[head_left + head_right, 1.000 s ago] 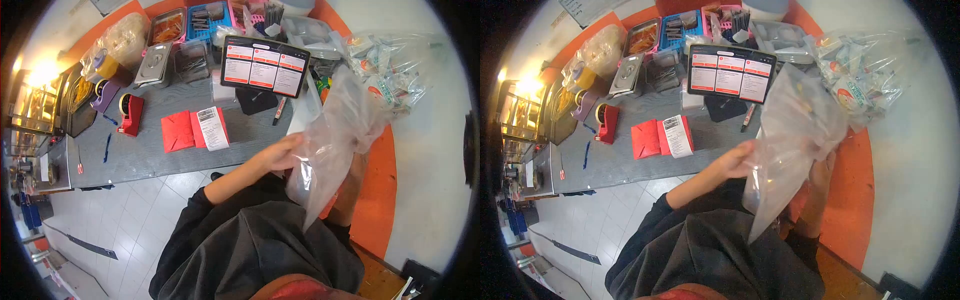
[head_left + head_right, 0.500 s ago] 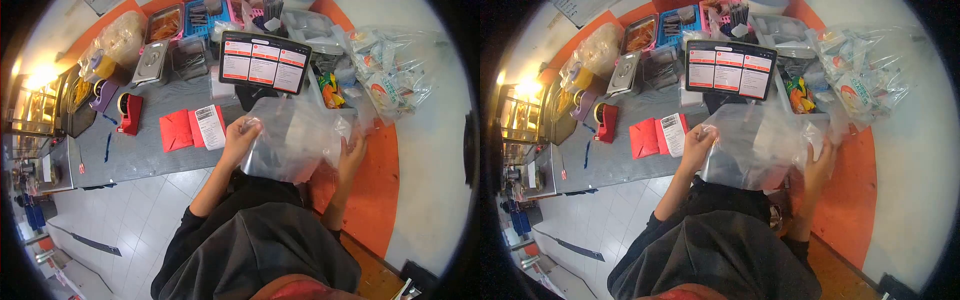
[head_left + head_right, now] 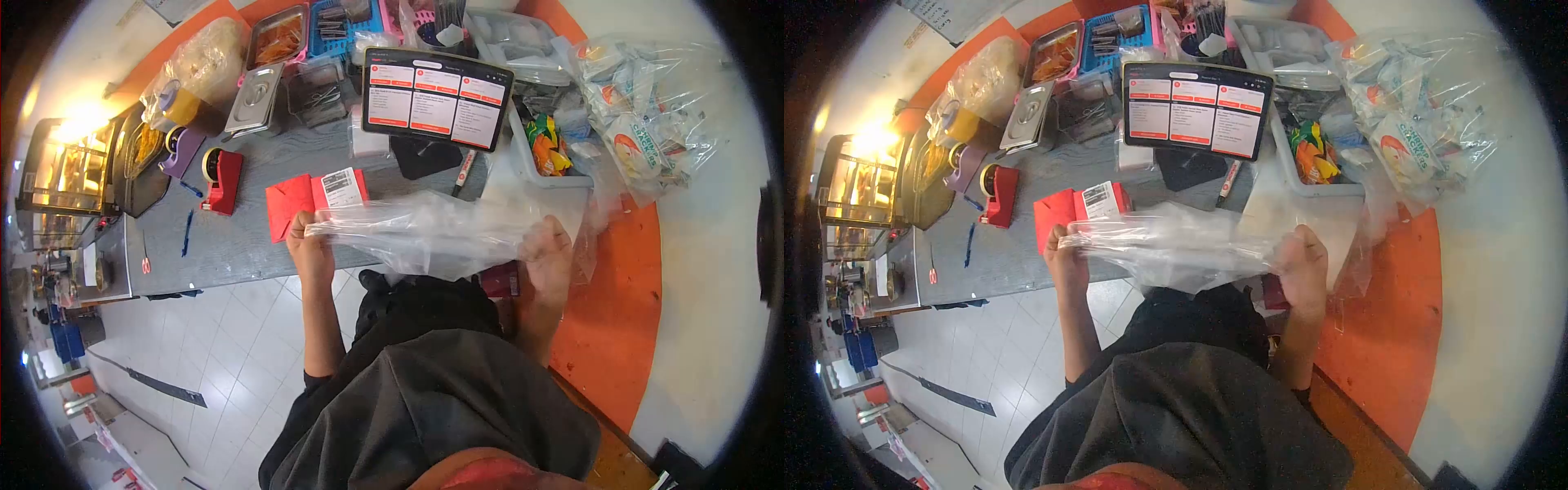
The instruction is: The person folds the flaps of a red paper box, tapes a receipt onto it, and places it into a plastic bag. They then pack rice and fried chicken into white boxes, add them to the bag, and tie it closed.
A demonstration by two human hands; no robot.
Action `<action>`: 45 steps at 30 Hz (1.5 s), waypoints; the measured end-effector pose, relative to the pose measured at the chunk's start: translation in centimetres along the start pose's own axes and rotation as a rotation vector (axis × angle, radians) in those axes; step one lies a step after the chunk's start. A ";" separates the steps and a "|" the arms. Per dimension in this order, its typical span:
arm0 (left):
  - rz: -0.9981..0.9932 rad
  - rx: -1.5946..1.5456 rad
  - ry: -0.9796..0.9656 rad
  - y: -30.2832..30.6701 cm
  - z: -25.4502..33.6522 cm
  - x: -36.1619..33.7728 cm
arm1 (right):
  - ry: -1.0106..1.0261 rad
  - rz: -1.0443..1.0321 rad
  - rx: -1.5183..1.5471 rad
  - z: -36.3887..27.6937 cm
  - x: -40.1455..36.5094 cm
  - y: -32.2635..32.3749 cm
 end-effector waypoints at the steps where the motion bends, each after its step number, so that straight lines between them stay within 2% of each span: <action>1: 0.193 -0.150 0.088 -1.7 0.8 0.0 | 0.004 -0.007 0.004 0.3 0.5 -0.1; 2: 0.386 -0.302 0.176 -3.2 1.1 -0.2 | 0.061 0.048 -0.403 0.4 1.2 -0.2; 3: 0.390 -0.298 0.176 -4.0 0.8 -0.9 | 0.111 0.109 -0.810 0.6 1.5 -0.1; 4: 0.275 -0.418 0.361 -5.2 0.0 -1.8 | 0.106 0.106 -0.808 1.6 2.2 1.6; 5: 0.156 -0.537 0.545 -6.0 -0.5 -3.0 | 0.224 0.203 -1.022 2.5 2.9 4.5; 6: 0.161 -0.538 0.544 -4.8 -1.0 -4.0 | 0.347 0.299 -1.235 2.4 3.0 6.3; 7: -0.143 -0.600 0.613 -3.4 -1.9 -5.0 | 0.346 0.293 -1.237 1.1 2.8 6.5; 8: -0.451 -0.653 0.671 -2.9 -2.5 -6.1 | 0.228 0.452 -1.110 -0.8 2.5 7.0; 9: -0.445 -0.655 0.661 -2.7 -2.9 -6.7 | 0.113 0.600 -0.978 -2.0 2.4 7.8; 10: -0.511 -0.515 0.681 -2.4 -3.2 -7.2 | 0.114 0.590 -0.975 -2.1 2.8 8.7; 11: -0.573 -0.369 0.705 -2.5 -2.9 -7.3 | 0.252 0.537 -1.144 -2.0 3.3 8.7; 12: -0.606 0.017 0.653 -2.4 -2.4 -7.0 | 0.384 0.482 -1.311 -1.7 3.3 8.5; 13: -0.597 0.016 0.657 -2.7 -2.1 -6.9 | 0.376 0.476 -1.310 -1.6 3.3 8.8; 15: -0.420 0.953 -0.074 -3.5 0.3 -5.5 | 0.369 0.161 -1.571 -1.9 4.4 4.9; 16: -0.415 0.956 -0.073 -4.6 0.9 -4.6 | 0.369 0.155 -1.568 -2.1 4.8 3.8; 18: -0.249 1.048 -0.358 -8.9 2.6 -3.0 | 0.230 -0.053 -1.716 -1.8 6.1 1.6; 19: -0.427 0.811 -0.157 -10.7 0.8 -3.7 | 0.234 -0.065 -1.715 -1.7 6.9 0.5; 20: -0.644 0.705 -0.062 -13.0 -0.5 -3.5 | 0.282 -0.133 -1.771 -1.5 7.6 -0.7; 21: -0.742 0.867 -0.186 -14.3 -2.8 -3.2 | 0.331 -0.206 -1.826 -1.3 8.0 -2.1; 22: -0.682 0.880 -0.134 -14.5 -6.0 -2.5 | 0.357 -0.165 -1.971 -1.3 8.1 -3.8; 23: -0.611 0.924 -0.163 -13.8 -10.1 -1.6 | 0.362 -0.180 -1.967 -0.5 8.0 -4.7; 25: -0.533 0.979 -0.191 -11.9 -17.5 -0.4 | 0.775 0.057 -2.274 1.3 6.8 -6.5; 27: -0.291 1.144 -0.141 -10.2 -21.2 1.0 | 0.963 -0.197 -1.627 6.7 5.3 -3.3; 28: -0.267 1.442 -0.391 -10.9 -18.2 0.4 | 0.825 -0.298 -1.486 8.4 4.7 -3.4; 29: -0.261 1.442 -0.394 -10.6 -17.6 0.3 | 0.829 -0.303 -1.486 9.9 4.7 -2.7; 31: -0.235 -0.306 0.454 -9.5 -18.9 -0.4 | 0.464 -0.118 -1.204 12.3 5.4 0.1; 32: -0.149 0.016 0.509 -10.6 -12.9 -0.8 | 0.466 -0.128 -1.207 12.7 5.8 0.4; 33: -0.142 0.012 0.502 -10.3 -12.9 -1.3 | 0.284 -0.087 -1.019 13.2 6.5 1.1; 34: -0.135 0.180 0.314 -9.6 -12.7 -1.6 | 0.101 -0.043 -0.824 14.1 7.0 1.7; 35: -0.131 0.349 0.131 -8.8 -12.2 -2.2 | 0.095 -0.041 -0.817 14.7 7.4 2.7; 36: -0.123 0.671 0.062 -8.0 -11.3 -2.6 | 0.077 -0.158 -1.214 15.0 8.0 3.6; 37: -0.128 0.675 0.066 -7.0 -10.7 -2.7 | 0.058 -0.280 -1.610 15.8 8.4 4.3; 38: -0.074 0.657 -0.010 -6.4 -9.0 -2.5 | -0.079 -0.283 -1.923 15.0 8.0 3.2; 39: -0.018 0.636 -0.085 -6.3 -7.3 -2.3 | -0.080 -0.280 -1.925 13.7 8.0 2.6; 40: 0.082 0.337 -0.033 -6.4 -6.1 -2.6 | -0.226 -0.366 -2.073 12.8 8.1 2.6; 41: 0.081 0.331 -0.032 -6.3 -3.9 -2.6 | -0.381 -0.457 -2.215 11.8 8.0 2.9; 42: -0.216 0.723 0.352 -6.1 -2.6 -2.6 | -0.384 -0.455 -2.221 10.4 7.8 3.1; 43: -0.527 1.100 0.742 -5.8 -2.4 -3.3 | -0.291 -0.482 -2.305 9.1 7.6 3.3; 44: -0.531 1.096 0.742 -6.1 -2.4 -3.5 | -0.198 -0.511 -2.385 8.1 7.4 2.9; 45: -0.806 1.149 0.613 -7.3 -2.6 -4.1 | -0.206 -0.512 -2.388 7.6 7.4 2.5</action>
Point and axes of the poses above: each hand's wrist, its own x-axis towards the middle knuckle, its own y-axis out of the back of the hand, z = x × y, the point moved 3 cm from there along x, towards the middle knuckle, and after that the axes turned 9 degrees about -z, right-handed, at the moved point
